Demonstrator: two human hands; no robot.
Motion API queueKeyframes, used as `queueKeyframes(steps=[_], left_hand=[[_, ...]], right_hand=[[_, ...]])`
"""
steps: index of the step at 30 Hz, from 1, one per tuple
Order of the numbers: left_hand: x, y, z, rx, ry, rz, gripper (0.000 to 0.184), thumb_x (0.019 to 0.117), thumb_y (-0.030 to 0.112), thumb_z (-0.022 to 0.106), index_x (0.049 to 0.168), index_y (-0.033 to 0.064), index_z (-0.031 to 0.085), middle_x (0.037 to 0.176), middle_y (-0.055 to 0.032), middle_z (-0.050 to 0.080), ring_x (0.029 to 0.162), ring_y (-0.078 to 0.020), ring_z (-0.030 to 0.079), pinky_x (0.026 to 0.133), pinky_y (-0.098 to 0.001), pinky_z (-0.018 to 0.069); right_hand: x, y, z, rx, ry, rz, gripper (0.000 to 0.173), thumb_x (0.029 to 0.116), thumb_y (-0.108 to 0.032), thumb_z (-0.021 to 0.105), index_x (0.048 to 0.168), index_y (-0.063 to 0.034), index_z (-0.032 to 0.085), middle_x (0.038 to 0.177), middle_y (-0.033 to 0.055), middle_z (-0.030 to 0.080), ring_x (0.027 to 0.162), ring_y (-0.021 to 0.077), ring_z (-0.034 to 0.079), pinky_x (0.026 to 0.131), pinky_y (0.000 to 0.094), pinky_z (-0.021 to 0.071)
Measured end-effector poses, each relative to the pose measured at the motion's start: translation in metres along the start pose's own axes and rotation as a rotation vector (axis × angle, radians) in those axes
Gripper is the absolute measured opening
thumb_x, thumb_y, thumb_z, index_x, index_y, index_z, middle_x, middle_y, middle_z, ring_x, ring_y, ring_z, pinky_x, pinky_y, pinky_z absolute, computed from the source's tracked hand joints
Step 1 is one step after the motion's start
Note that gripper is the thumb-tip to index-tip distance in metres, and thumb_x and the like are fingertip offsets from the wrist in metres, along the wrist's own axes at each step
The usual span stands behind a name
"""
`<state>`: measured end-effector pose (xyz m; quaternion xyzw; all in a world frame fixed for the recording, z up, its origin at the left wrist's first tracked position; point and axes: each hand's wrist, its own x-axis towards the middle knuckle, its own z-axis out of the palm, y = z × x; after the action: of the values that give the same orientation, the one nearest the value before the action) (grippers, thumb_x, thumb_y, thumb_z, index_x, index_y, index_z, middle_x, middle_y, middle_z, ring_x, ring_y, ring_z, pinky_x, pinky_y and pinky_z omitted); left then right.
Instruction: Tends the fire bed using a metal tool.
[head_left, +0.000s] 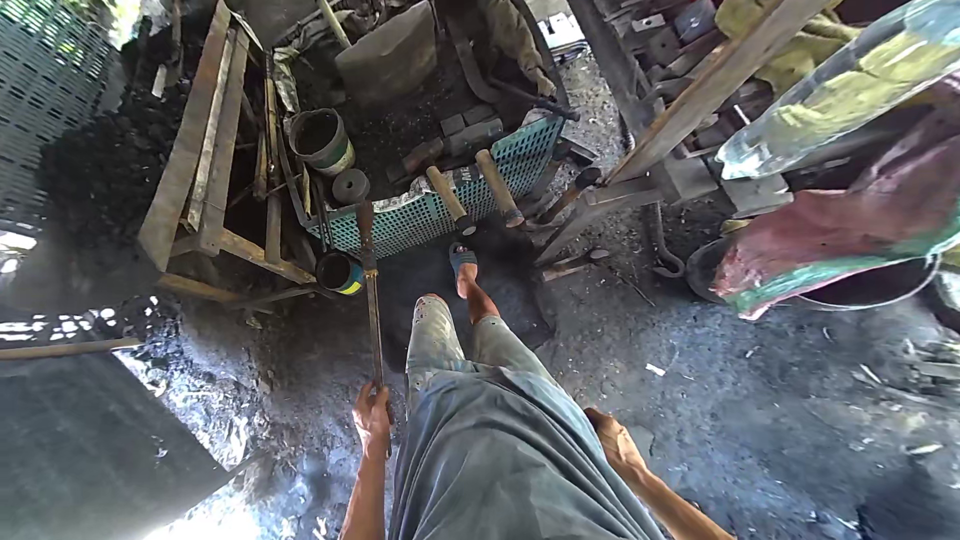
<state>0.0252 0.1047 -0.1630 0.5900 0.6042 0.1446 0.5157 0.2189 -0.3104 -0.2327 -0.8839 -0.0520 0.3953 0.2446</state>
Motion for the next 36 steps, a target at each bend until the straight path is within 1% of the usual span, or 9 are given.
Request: queueKeyframes(steps=[8, 14, 18, 20, 21, 22, 25, 31, 36], left_hand=[[0.112, 0.187, 0.067, 0.102, -0.105, 0.279, 0.038, 0.1044, 0.019, 0.061, 0.138, 0.0021, 0.058, 0.082, -0.0118, 0.068, 0.057, -0.0186, 0.063, 0.050, -0.0340, 0.0566], [0.226, 0.340, 0.154, 0.242, -0.131, 0.352, 0.053, 0.1049, 0.026, 0.058, 0.155, 0.0177, 0.043, 0.095, -0.0149, 0.068, 0.064, -0.0214, 0.066, 0.057, -0.0387, 0.0588], [0.275, 0.410, 0.209, 0.454, -0.135, 0.364, 0.054, 0.1051, 0.029, 0.052, 0.158, 0.0264, 0.041, 0.111, -0.0200, 0.067, 0.071, -0.0257, 0.067, 0.062, -0.0441, 0.0601], [0.285, 0.432, 0.231, 0.557, -0.152, 0.347, 0.054, 0.1047, 0.028, 0.051, 0.158, 0.0285, 0.042, 0.102, -0.0164, 0.066, 0.067, -0.0227, 0.064, 0.059, -0.0407, 0.0570], [0.287, 0.441, 0.241, 0.586, -0.173, 0.334, 0.054, 0.1043, 0.027, 0.051, 0.158, 0.0281, 0.042, 0.099, -0.0151, 0.065, 0.065, -0.0214, 0.062, 0.057, -0.0392, 0.0559], [0.287, 0.448, 0.251, 0.597, -0.196, 0.327, 0.054, 0.1046, 0.026, 0.050, 0.158, 0.0277, 0.041, 0.097, -0.0144, 0.065, 0.062, -0.0202, 0.060, 0.055, -0.0378, 0.0550], [0.288, 0.466, 0.275, 0.598, -0.246, 0.344, 0.052, 0.1055, 0.025, 0.048, 0.157, 0.0258, 0.040, 0.094, -0.0132, 0.064, 0.057, -0.0181, 0.061, 0.051, -0.0360, 0.0567], [0.295, 0.479, 0.283, 0.691, -0.227, 0.387, 0.051, 0.1056, 0.027, 0.046, 0.156, 0.0257, 0.042, 0.089, -0.0113, 0.063, 0.057, -0.0184, 0.061, 0.051, -0.0367, 0.0559], [0.302, 0.462, 0.255, 0.745, -0.170, 0.406, 0.046, 0.1034, 0.029, 0.047, 0.149, 0.0245, 0.052, 0.087, -0.0127, 0.066, 0.059, -0.0213, 0.062, 0.053, -0.0411, 0.0557]], right_hand=[[0.003, 0.001, 0.000, 0.037, -0.017, 0.024, 0.022, 0.0861, -0.039, 0.070, 0.099, -0.0214, 0.073, 0.087, 0.0047, 0.075, 0.083, 0.0262, 0.073, 0.074, 0.0588, 0.0576], [0.004, 0.002, 0.000, 0.073, -0.016, 0.064, 0.023, 0.0822, -0.043, 0.071, 0.098, -0.0265, 0.074, 0.086, 0.0006, 0.075, 0.081, 0.0222, 0.073, 0.073, 0.0572, 0.0586], [0.004, 0.006, 0.001, 0.094, 0.007, 0.044, 0.026, 0.0827, -0.042, 0.072, 0.102, -0.0243, 0.074, 0.088, 0.0014, 0.076, 0.081, 0.0222, 0.074, 0.072, 0.0568, 0.0596], [-0.007, -0.026, -0.022, 0.085, -0.031, 0.107, 0.027, 0.0873, -0.037, 0.070, 0.106, -0.0182, 0.075, 0.094, 0.0077, 0.077, 0.088, 0.0270, 0.075, 0.078, 0.0583, 0.0589], [-0.013, -0.055, -0.047, 0.124, -0.145, 0.205, 0.029, 0.0946, -0.031, 0.069, 0.116, -0.0126, 0.074, 0.107, 0.0142, 0.076, 0.103, 0.0325, 0.072, 0.092, 0.0611, 0.0539], [-0.014, -0.066, -0.057, 0.139, -0.189, 0.250, 0.029, 0.0965, -0.029, 0.067, 0.119, -0.0110, 0.074, 0.112, 0.0159, 0.075, 0.109, 0.0337, 0.071, 0.097, 0.0614, 0.0518], [0.002, -0.004, -0.011, 0.113, -0.036, 0.049, 0.029, 0.0872, -0.039, 0.070, 0.106, -0.0181, 0.074, 0.092, 0.0065, 0.076, 0.085, 0.0264, 0.074, 0.077, 0.0583, 0.0589], [0.009, 0.003, -0.011, 0.109, -0.114, 0.073, 0.031, 0.0856, -0.043, 0.071, 0.108, -0.0206, 0.074, 0.094, 0.0045, 0.077, 0.087, 0.0261, 0.074, 0.079, 0.0593, 0.0584], [0.006, 0.002, -0.010, 0.112, -0.090, 0.050, 0.030, 0.0856, -0.043, 0.070, 0.105, -0.0209, 0.074, 0.091, 0.0036, 0.076, 0.085, 0.0245, 0.074, 0.077, 0.0584, 0.0584]])
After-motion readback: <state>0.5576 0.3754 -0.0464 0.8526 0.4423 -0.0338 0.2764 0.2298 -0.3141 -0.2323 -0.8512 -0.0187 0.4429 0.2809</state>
